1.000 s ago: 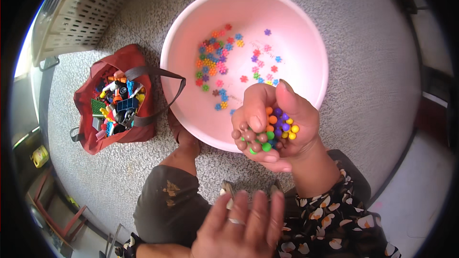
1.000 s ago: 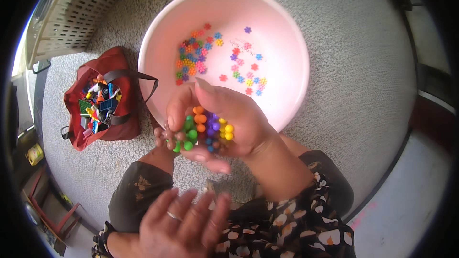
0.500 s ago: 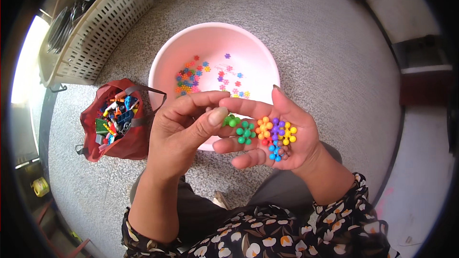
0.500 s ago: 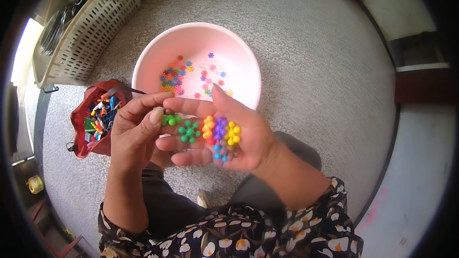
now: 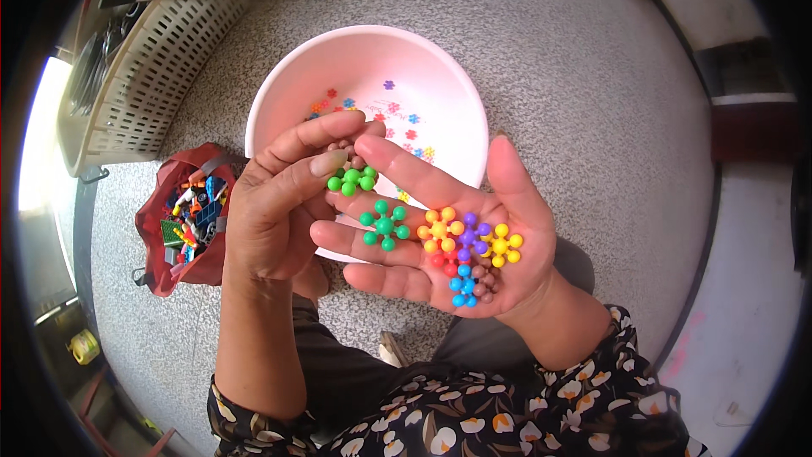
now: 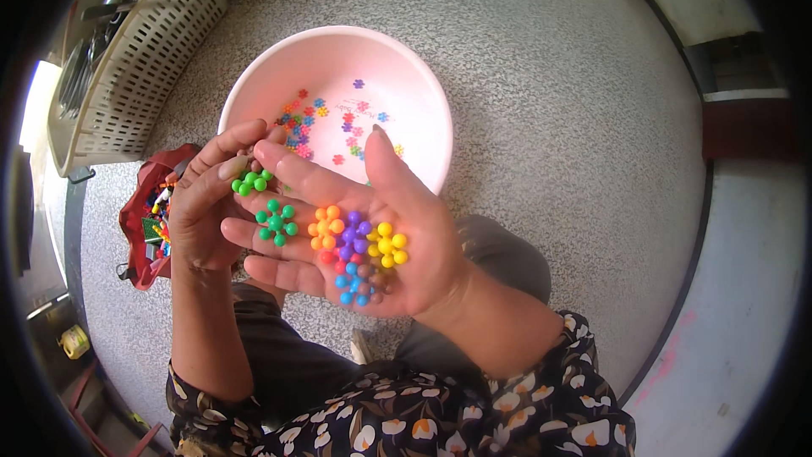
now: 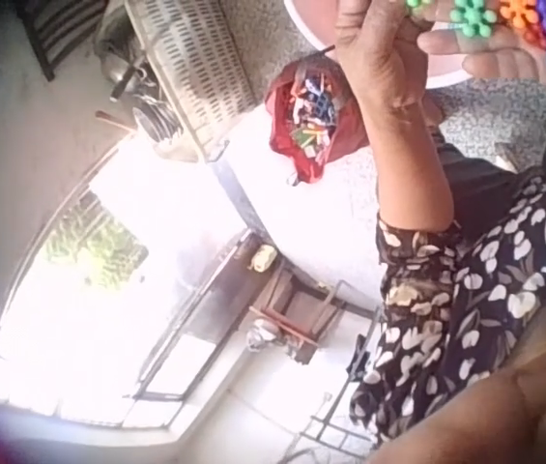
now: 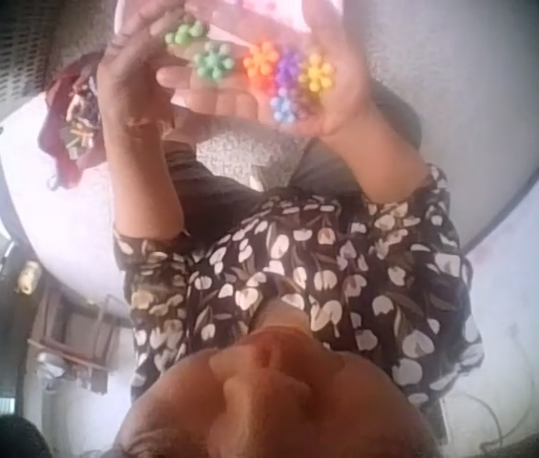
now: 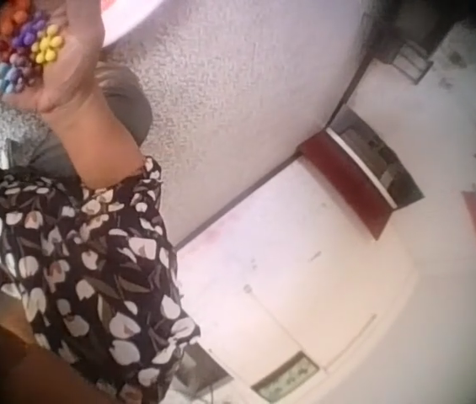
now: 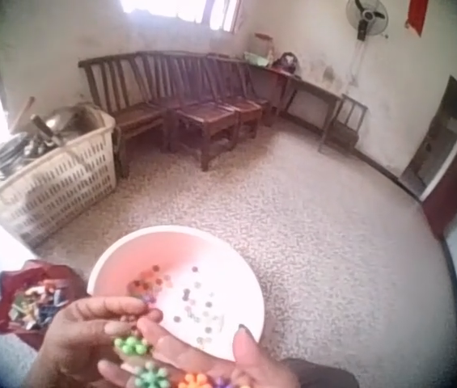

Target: Assemble a toy structure using interlocking colorful snowflake beads.

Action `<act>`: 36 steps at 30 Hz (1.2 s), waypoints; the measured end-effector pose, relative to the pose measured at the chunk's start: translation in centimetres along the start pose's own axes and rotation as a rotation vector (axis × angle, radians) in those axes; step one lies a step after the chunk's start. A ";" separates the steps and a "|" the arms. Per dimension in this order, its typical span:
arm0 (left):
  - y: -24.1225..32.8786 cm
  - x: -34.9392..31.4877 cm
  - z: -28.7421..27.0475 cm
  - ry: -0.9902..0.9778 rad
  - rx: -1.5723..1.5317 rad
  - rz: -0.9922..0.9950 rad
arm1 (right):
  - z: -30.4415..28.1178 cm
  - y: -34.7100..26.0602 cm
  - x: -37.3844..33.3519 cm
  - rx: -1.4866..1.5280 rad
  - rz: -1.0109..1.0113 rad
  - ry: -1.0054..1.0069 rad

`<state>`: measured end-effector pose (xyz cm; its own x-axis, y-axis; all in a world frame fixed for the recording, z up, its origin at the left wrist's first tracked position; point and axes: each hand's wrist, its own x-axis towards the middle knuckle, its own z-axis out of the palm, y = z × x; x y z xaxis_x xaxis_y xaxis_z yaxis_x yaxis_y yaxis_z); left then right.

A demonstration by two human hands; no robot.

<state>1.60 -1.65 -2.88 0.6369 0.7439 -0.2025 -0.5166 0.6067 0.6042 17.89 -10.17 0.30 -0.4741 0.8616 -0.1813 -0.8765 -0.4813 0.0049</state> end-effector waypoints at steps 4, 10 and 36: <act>0.1 0.7 -0.1 -0.053 -0.027 -0.010 | -0.1 -0.5 0.3 0.023 -0.018 -0.029; 0.2 1.0 0.1 0.065 0.134 0.035 | -0.9 -0.5 1.3 -0.029 -0.116 0.097; 1.1 1.0 -0.8 0.167 -0.011 0.042 | -1.1 -0.8 0.4 -0.065 -0.085 -0.089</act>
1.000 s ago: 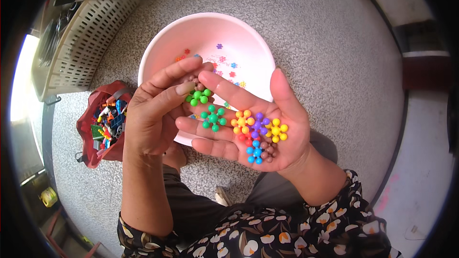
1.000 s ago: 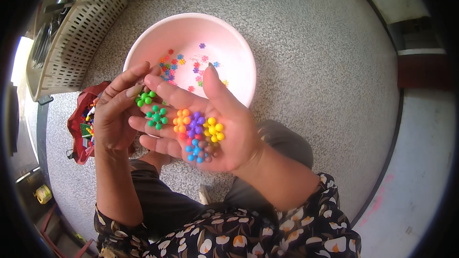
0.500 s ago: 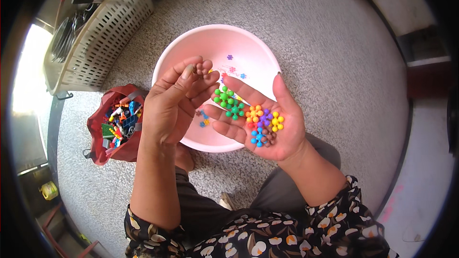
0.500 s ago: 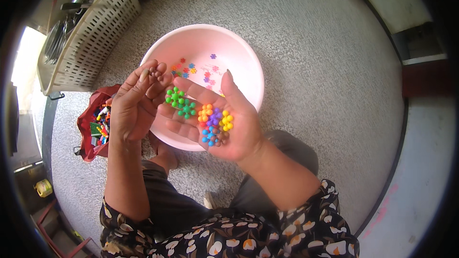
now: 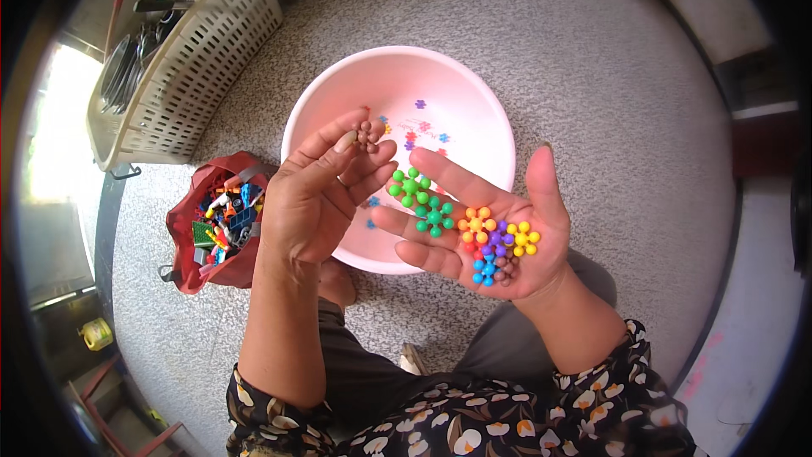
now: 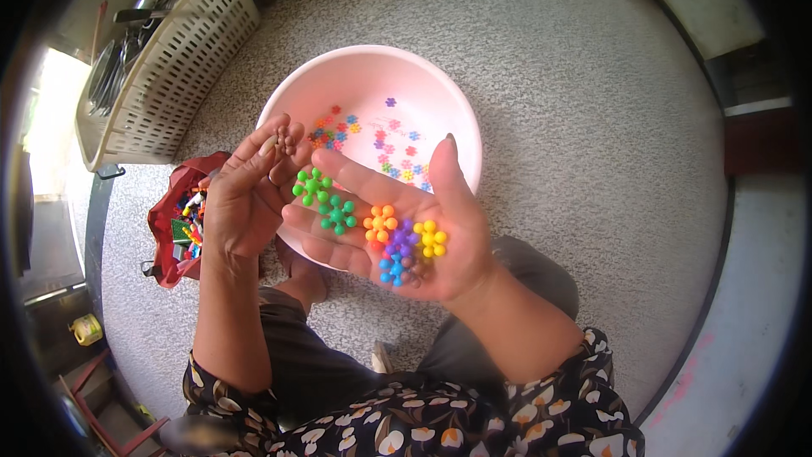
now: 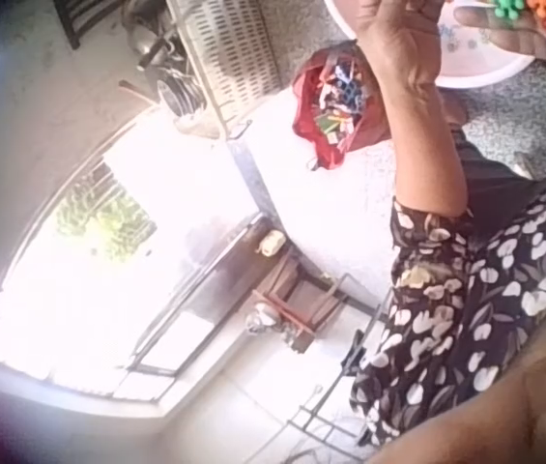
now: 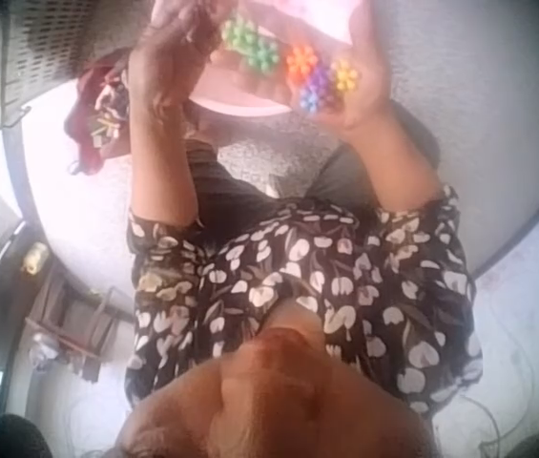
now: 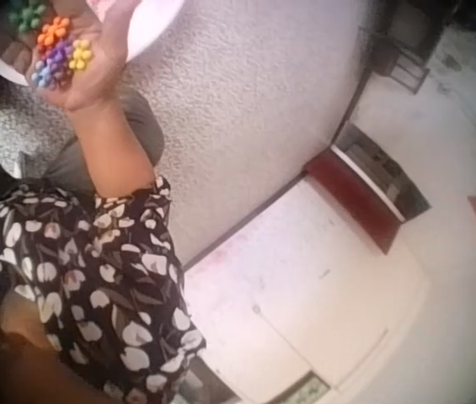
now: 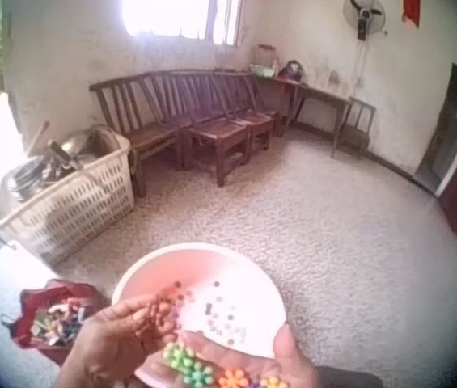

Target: Assemble a toy structure using interlocking colorful snowflake beads.

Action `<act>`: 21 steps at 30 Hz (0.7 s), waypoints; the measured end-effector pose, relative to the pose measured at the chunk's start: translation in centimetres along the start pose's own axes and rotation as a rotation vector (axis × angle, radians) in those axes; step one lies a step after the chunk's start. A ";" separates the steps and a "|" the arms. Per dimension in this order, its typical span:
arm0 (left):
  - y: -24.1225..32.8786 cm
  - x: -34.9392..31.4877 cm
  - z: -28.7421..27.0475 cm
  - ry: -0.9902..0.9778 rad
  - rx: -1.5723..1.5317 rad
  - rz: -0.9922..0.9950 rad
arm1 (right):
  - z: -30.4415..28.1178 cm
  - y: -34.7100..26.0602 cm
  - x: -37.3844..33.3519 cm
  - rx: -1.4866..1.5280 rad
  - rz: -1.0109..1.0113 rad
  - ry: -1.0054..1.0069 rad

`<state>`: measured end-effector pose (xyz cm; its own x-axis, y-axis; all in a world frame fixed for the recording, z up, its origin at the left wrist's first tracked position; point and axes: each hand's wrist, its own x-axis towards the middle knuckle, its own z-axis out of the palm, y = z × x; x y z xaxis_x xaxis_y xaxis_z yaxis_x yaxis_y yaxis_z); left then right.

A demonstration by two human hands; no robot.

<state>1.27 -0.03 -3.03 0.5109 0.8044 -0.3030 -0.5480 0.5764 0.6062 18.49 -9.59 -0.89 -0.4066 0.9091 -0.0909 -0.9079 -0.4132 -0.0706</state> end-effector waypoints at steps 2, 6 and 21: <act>0.0 -0.1 0.1 -0.003 -0.007 -0.036 | 0.1 -0.2 -0.2 -0.004 0.003 -0.003; -0.2 -0.1 -0.5 -0.008 0.005 -0.049 | -0.4 -0.5 -0.5 -0.025 0.026 0.002; -1.6 0.0 -1.0 -0.068 -0.038 -0.169 | -2.0 -0.7 -1.0 -0.169 0.094 -0.003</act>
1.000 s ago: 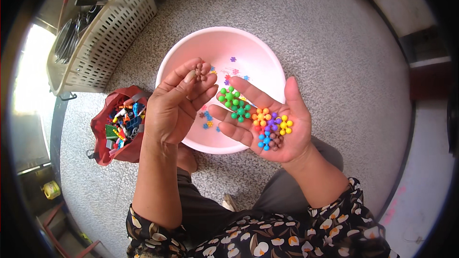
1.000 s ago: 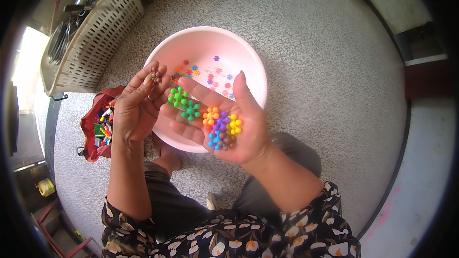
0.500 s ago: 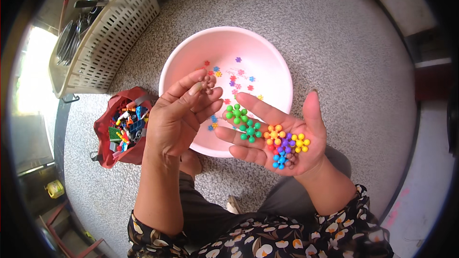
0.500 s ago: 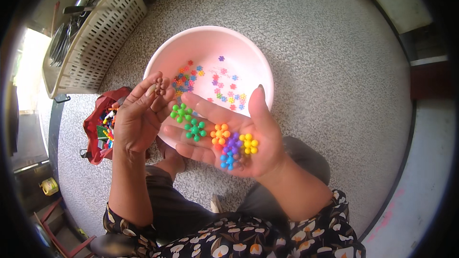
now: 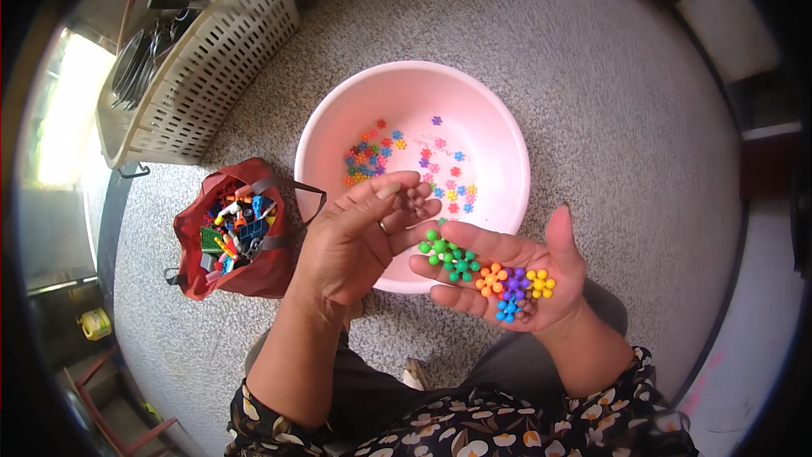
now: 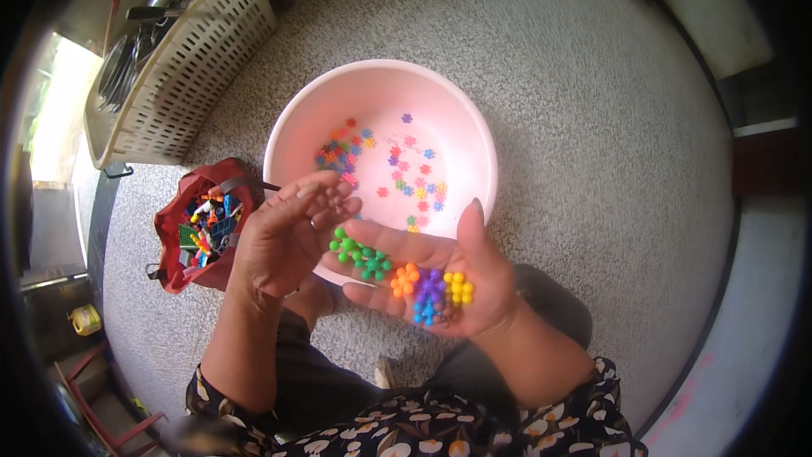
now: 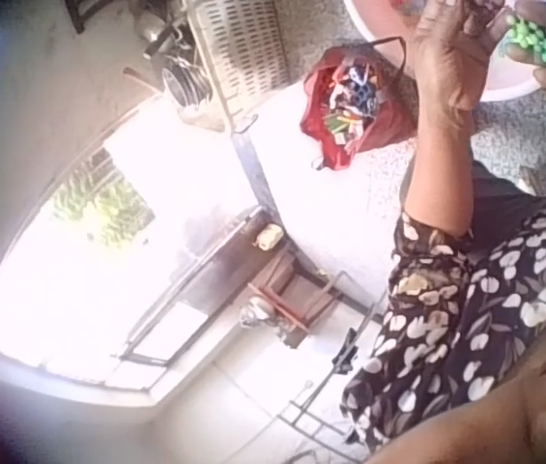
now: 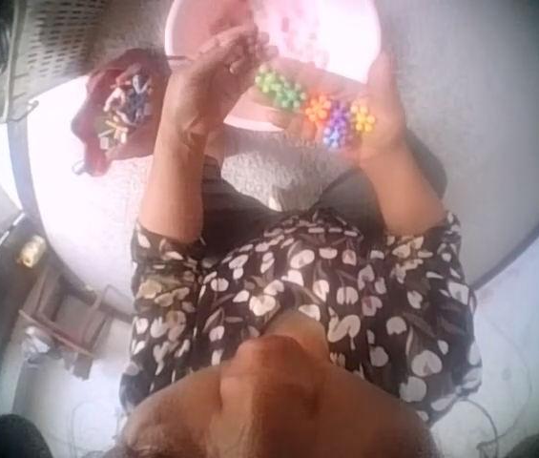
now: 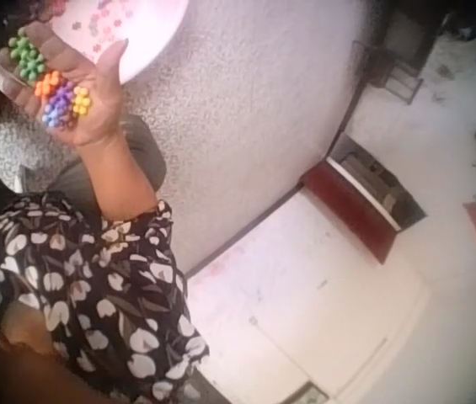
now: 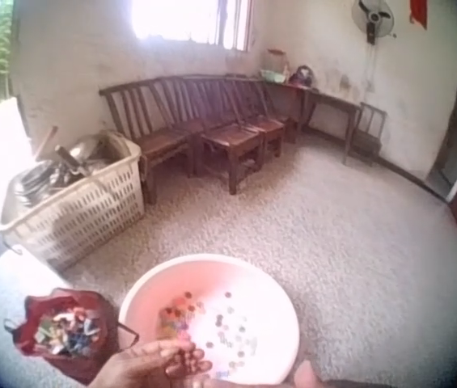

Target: Assemble a toy structure using interlocking colorful snowflake beads.

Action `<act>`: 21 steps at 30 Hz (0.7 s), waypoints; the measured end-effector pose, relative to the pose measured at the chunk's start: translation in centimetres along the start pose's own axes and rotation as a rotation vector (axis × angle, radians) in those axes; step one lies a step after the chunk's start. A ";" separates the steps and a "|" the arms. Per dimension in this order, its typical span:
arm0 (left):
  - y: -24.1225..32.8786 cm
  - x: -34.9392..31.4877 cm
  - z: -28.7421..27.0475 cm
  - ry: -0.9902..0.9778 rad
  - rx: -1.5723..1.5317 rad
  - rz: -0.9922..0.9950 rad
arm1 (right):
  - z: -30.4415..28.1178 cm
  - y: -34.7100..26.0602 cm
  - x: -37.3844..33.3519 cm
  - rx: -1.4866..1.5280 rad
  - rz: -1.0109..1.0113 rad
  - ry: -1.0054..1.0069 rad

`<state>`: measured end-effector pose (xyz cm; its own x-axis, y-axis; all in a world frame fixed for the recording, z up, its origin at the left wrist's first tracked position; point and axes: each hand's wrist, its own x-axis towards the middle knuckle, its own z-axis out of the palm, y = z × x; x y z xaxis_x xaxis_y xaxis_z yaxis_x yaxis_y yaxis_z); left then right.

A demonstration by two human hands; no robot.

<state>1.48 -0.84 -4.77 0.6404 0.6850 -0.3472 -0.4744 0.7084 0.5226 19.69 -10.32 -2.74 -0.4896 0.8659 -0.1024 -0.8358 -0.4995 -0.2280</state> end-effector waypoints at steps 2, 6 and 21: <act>-0.2 -0.3 0.5 0.041 -0.016 -0.040 | 0.2 0.3 0.4 0.043 -0.015 0.036; -0.8 -0.3 0.3 0.077 -0.085 -0.090 | -0.1 0.8 0.6 0.055 -0.006 0.075; -0.5 -0.1 0.1 0.063 -0.207 -0.119 | 0.6 0.5 0.6 0.177 -0.071 0.058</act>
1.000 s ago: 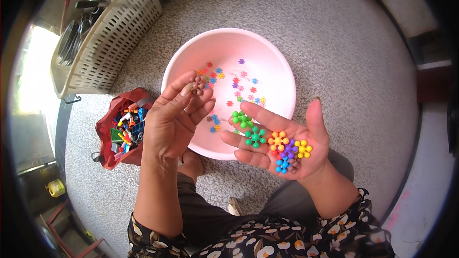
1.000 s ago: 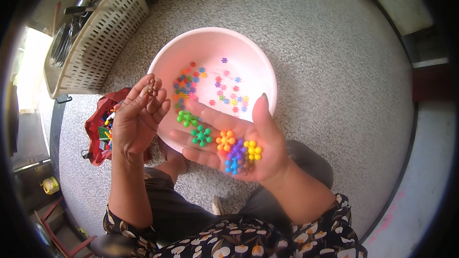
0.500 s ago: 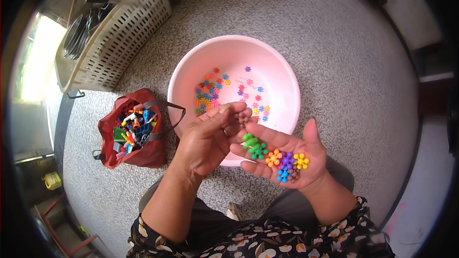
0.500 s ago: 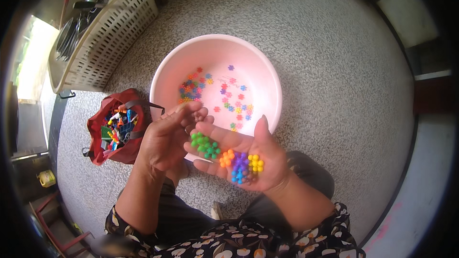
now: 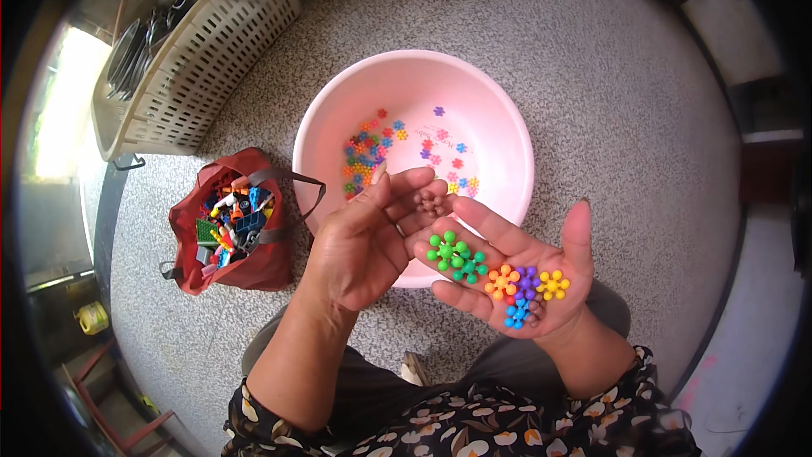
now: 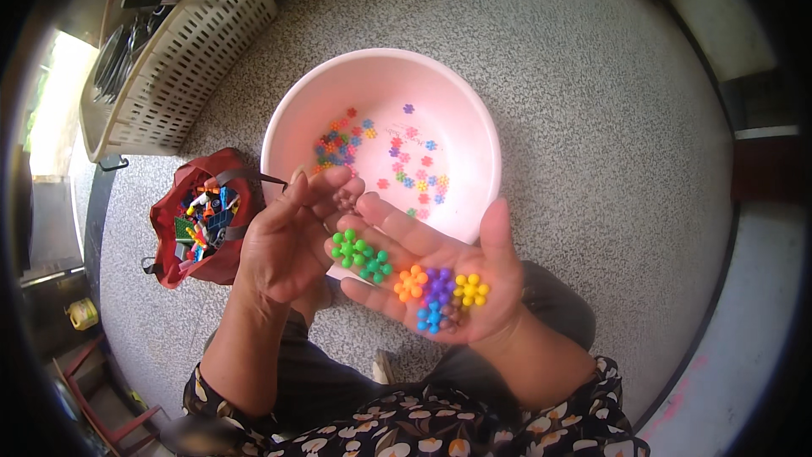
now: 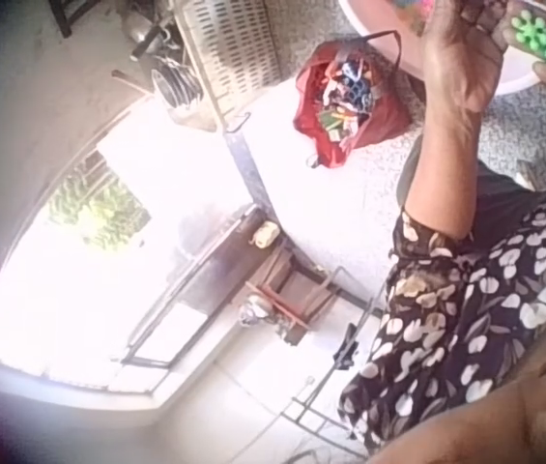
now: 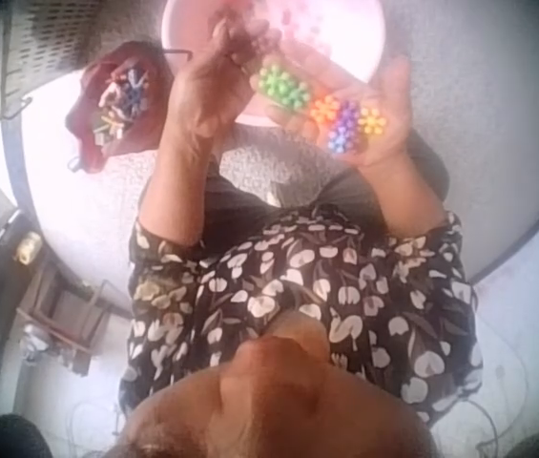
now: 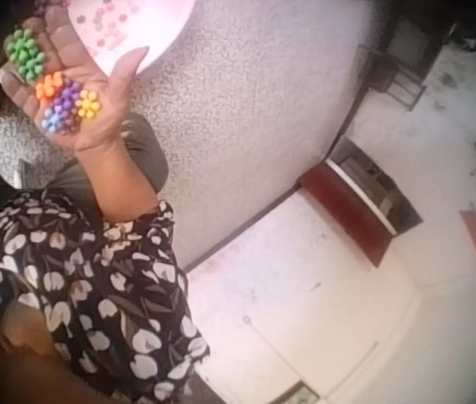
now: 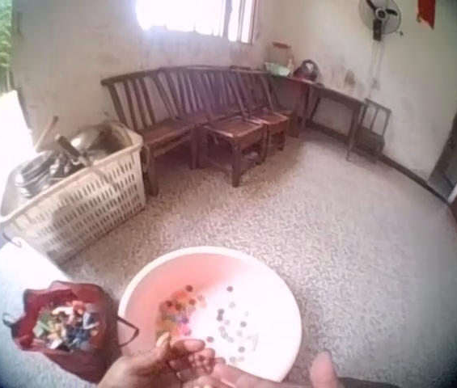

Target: Assemble a toy structure using interlocking colorful snowflake beads.

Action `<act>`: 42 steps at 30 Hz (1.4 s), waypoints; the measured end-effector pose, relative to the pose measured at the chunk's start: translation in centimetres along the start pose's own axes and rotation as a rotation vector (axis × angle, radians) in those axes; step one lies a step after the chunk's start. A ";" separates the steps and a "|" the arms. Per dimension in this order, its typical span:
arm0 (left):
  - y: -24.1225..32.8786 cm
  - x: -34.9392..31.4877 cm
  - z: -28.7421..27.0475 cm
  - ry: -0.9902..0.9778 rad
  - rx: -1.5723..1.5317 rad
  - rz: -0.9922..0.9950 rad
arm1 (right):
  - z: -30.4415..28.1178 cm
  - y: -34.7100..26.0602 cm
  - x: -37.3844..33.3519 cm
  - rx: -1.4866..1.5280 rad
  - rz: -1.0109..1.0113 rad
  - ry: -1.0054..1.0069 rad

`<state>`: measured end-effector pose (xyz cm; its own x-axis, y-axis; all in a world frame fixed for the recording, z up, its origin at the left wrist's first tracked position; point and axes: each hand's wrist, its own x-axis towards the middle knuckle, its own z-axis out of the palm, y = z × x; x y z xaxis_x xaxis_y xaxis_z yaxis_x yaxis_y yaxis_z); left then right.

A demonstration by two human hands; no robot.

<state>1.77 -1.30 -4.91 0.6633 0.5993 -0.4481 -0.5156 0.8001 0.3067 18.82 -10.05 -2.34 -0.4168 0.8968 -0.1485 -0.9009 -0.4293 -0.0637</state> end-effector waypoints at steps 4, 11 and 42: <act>0.0 0.1 -0.2 -0.028 -0.033 0.011 | 0.0 -0.1 0.0 0.016 -0.001 0.012; 0.2 0.2 0.0 0.044 -0.021 0.081 | 0.0 -0.4 0.0 0.011 -0.026 -0.015; -4.2 2.4 2.6 0.015 -0.161 0.274 | -1.0 1.5 5.2 -0.251 -0.684 0.364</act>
<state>6.95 -3.11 -5.08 0.4802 0.7905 -0.3801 -0.7541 0.5934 0.2815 15.42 -6.16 -4.18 0.3199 0.8970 -0.3050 -0.8699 0.1505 -0.4697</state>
